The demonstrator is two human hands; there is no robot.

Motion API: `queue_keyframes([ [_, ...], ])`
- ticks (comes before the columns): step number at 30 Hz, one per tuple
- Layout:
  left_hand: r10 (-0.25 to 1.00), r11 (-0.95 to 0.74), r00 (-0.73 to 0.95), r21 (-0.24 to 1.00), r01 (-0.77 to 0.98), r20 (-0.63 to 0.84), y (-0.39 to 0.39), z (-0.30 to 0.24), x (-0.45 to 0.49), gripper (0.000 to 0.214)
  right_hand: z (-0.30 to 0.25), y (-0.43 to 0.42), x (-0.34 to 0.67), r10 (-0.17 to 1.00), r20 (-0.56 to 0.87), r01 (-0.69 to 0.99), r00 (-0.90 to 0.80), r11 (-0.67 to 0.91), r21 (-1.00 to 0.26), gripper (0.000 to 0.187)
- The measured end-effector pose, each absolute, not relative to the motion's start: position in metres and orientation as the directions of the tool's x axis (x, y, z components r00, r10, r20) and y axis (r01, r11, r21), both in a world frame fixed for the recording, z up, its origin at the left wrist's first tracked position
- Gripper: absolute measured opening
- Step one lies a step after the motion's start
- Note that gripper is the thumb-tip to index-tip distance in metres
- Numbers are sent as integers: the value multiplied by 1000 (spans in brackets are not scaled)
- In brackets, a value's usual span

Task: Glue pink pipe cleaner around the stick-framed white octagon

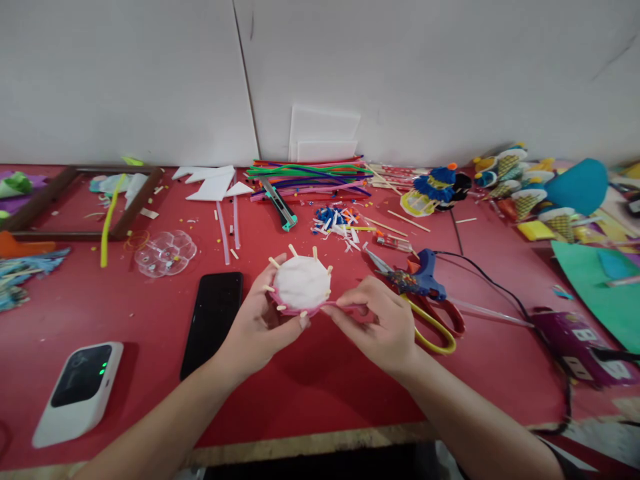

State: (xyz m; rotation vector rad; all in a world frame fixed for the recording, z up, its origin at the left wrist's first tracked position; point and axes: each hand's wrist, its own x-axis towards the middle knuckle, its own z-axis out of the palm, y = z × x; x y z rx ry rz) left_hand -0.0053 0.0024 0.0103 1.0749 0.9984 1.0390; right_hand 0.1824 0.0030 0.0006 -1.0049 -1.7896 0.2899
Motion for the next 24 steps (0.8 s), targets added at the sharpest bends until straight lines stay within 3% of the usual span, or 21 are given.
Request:
queue_keyframes([
  [15, 970, 124, 230, 975, -185, -80, 4, 6, -7, 76, 0, 4, 184, 793, 590, 477, -154, 582, -658, 8],
  [24, 974, 121, 209, 981, -151, -88, 4, 0, -11, 82, 2, 7, 184, 819, 543, 448, -186, 563, -695, 5],
])
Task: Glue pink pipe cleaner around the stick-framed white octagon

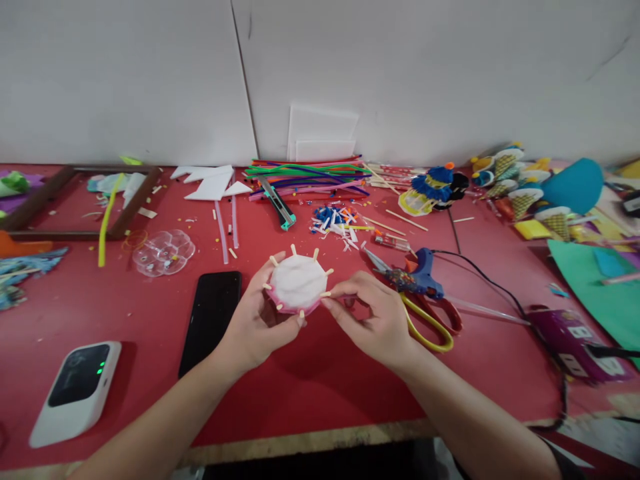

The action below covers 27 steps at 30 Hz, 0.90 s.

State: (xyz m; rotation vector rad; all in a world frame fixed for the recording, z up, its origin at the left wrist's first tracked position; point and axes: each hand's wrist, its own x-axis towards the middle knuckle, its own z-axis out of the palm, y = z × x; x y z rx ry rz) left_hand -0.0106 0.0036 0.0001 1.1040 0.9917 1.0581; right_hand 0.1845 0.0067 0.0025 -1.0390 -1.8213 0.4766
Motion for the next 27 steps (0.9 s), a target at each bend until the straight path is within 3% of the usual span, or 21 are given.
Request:
queue_keyframes([
  [5, 958, 124, 280, 974, -191, -67, 8, -7, -14, 82, -1, 6, 186, 883, 438, 370, -172, 470, -802, 6],
  [11, 949, 67, 317, 981, -183, -5, 10, -11, -20, 82, -4, 8, 188, 955, 263, 240, -138, 290, -926, 34],
  [17, 931, 126, 354, 990, -67, -95, 11, 6, -25, 79, -1, 13, 193, 915, 316, 272, -250, 380, -884, 37],
  [22, 923, 73, 381, 997, -40, -52, 13, 13, -23, 66, -3, 13, 193, 894, 382, 302, -233, 440, -846, 36],
  [27, 943, -13, 332, 1000, -24, 21, 12, 9, -22, 75, -3, 12, 192, 887, 399, 312, -234, 457, -833, 31],
])
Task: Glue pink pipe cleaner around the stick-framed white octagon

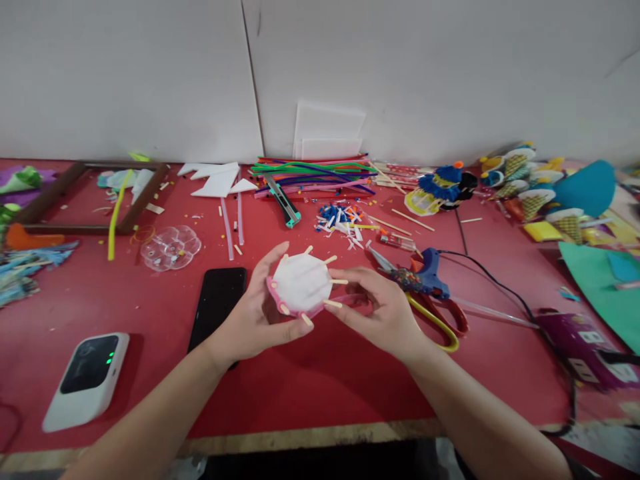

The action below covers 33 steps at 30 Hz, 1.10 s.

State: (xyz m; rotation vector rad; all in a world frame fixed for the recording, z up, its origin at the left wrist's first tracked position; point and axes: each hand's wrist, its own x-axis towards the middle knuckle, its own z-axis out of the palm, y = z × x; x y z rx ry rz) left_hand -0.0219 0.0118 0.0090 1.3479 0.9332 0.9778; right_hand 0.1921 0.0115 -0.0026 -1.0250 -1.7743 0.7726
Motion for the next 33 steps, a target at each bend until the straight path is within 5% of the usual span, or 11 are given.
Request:
queue_keyframes([
  [6, 958, -192, 237, 974, 122, 159, 13, 0, -24, 53, -1, 12, 192, 870, 433, 348, -235, 491, -799, 26],
  [11, 960, -134, 245, 991, -17, 134, 12, 1, -20, 73, -2, 9, 190, 868, 469, 402, -167, 494, -771, 23],
  [16, 952, -269, 200, 948, 171, 234, 11, 1, -20, 76, -4, 4, 186, 814, 554, 434, -173, 568, -699, 27],
  [20, 926, -364, 221, 878, 312, 305, 12, -3, -21, 60, -5, 1, 182, 767, 624, 471, -151, 611, -637, 27],
  [25, 925, -374, 193, 873, 313, 327, 12, -9, -21, 84, -5, -2, 179, 739, 658, 502, -144, 627, -596, 30],
  [30, 894, -448, 186, 810, 379, 407, 10, -9, -22, 69, -4, -3, 178, 725, 673, 509, -147, 639, -577, 29],
  [33, 908, -417, 176, 847, 330, 379, 9, -10, -21, 77, -5, -3, 177, 726, 674, 502, -138, 638, -585, 27],
])
